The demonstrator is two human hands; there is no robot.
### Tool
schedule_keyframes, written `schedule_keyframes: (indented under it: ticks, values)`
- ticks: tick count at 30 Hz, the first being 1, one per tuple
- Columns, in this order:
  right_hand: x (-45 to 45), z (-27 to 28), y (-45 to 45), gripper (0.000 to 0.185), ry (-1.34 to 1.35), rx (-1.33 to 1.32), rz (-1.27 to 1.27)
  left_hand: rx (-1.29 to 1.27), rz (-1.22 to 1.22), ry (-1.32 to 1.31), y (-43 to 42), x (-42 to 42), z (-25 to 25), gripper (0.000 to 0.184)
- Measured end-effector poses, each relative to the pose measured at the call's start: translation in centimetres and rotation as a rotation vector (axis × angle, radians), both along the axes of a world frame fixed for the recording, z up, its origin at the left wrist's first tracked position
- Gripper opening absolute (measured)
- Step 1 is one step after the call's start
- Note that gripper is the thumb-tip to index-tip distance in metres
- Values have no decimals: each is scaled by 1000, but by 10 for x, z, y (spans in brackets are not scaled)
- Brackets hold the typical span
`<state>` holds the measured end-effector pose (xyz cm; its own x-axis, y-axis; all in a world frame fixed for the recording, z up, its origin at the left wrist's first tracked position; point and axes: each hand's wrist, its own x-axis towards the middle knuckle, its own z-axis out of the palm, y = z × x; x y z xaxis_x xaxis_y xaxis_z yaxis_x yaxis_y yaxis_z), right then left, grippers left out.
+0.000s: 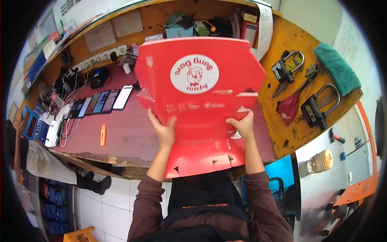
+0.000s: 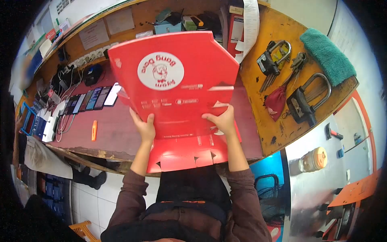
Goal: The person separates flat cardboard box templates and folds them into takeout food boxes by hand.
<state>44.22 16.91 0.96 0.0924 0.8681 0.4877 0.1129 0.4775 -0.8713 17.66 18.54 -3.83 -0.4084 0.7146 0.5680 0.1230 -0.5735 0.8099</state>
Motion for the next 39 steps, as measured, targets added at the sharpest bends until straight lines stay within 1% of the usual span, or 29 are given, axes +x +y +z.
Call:
schedule_keyframes:
  ticks: [1,2,4,5,6,7,8,9,11,12,13,14,16,18,20,21,23,24,26,27,28,30,31,33,34,36,37,38,39]
  values:
    - [-3,6,-1,34,89,-56,48,12,2,5,4,1,6,98]
    - [-3,8,0,34,90,-50,51,32,4,11,6,1,11,99]
    - [-4,15,4,27,24,-8,61,60,17,16,5,-2,14,98]
    - [-3,19,3,27,24,0,65,6,-79,-14,4,-5,15,98]
    - [-4,31,-4,26,-51,11,20,-50,-176,-44,1,-6,22,99]
    - [-4,46,-11,25,-125,22,-27,-45,-174,-45,0,-7,36,99]
    - [-3,64,-18,27,-273,143,-170,-57,6,134,0,-9,51,100]
    - [-1,83,-24,27,-351,188,-217,-74,184,314,-6,-11,68,100]
    - [-4,125,-39,27,-516,308,-281,89,422,447,-36,-19,118,104]
    - [-10,142,-45,26,-606,386,-295,398,532,533,-49,-18,137,93]
    - [-14,147,-46,20,-707,465,-298,709,640,607,-62,-19,151,83]
    - [-20,154,-50,12,-945,524,-331,701,638,603,-80,-14,162,83]
    - [-43,135,-51,10,-1247,494,-284,496,252,1289,-109,7,175,70]
    - [-59,109,-51,9,-1414,420,-50,196,86,1440,-100,20,160,55]
    - [-64,85,-49,14,-1456,226,289,-314,-307,1592,-79,9,130,41]
    - [-63,75,-42,14,-1455,223,286,-311,-309,1594,-66,2,112,41]
    - [-61,54,-32,31,-1422,62,562,-415,-814,1425,-44,-10,78,33]
    - [-62,50,-23,31,-1421,56,562,-415,-820,1424,-32,-12,72,33]
    - [-62,45,6,46,-1451,-136,828,-637,-1186,1055,-2,-10,65,36]
    - [-58,22,17,57,-1259,-213,837,-795,-1126,1092,6,-9,46,33]
    - [-57,10,21,57,-1254,-222,835,-796,-1136,1094,6,-7,37,33]
    - [-55,-11,23,51,-1059,-379,773,-585,-1052,943,0,-8,22,33]
    - [-56,-3,15,51,-1064,-390,775,-586,-1059,933,-8,-6,16,33]
    - [-60,10,-6,39,-1083,-272,409,-389,-541,1265,-30,0,8,41]
    - [-62,3,-6,39,-1090,-279,424,-403,-541,1252,-33,2,8,41]
    - [-65,-20,-3,37,-1067,220,104,-146,-128,1358,-37,6,10,50]
    - [-66,-32,2,48,-1023,4,51,-232,-97,1318,-35,8,6,47]
    - [-65,-35,3,48,-1031,14,45,-222,-90,1310,-34,8,4,47]
    - [-68,-29,0,51,-1057,15,-15,-176,-73,1352,-34,8,3,46]
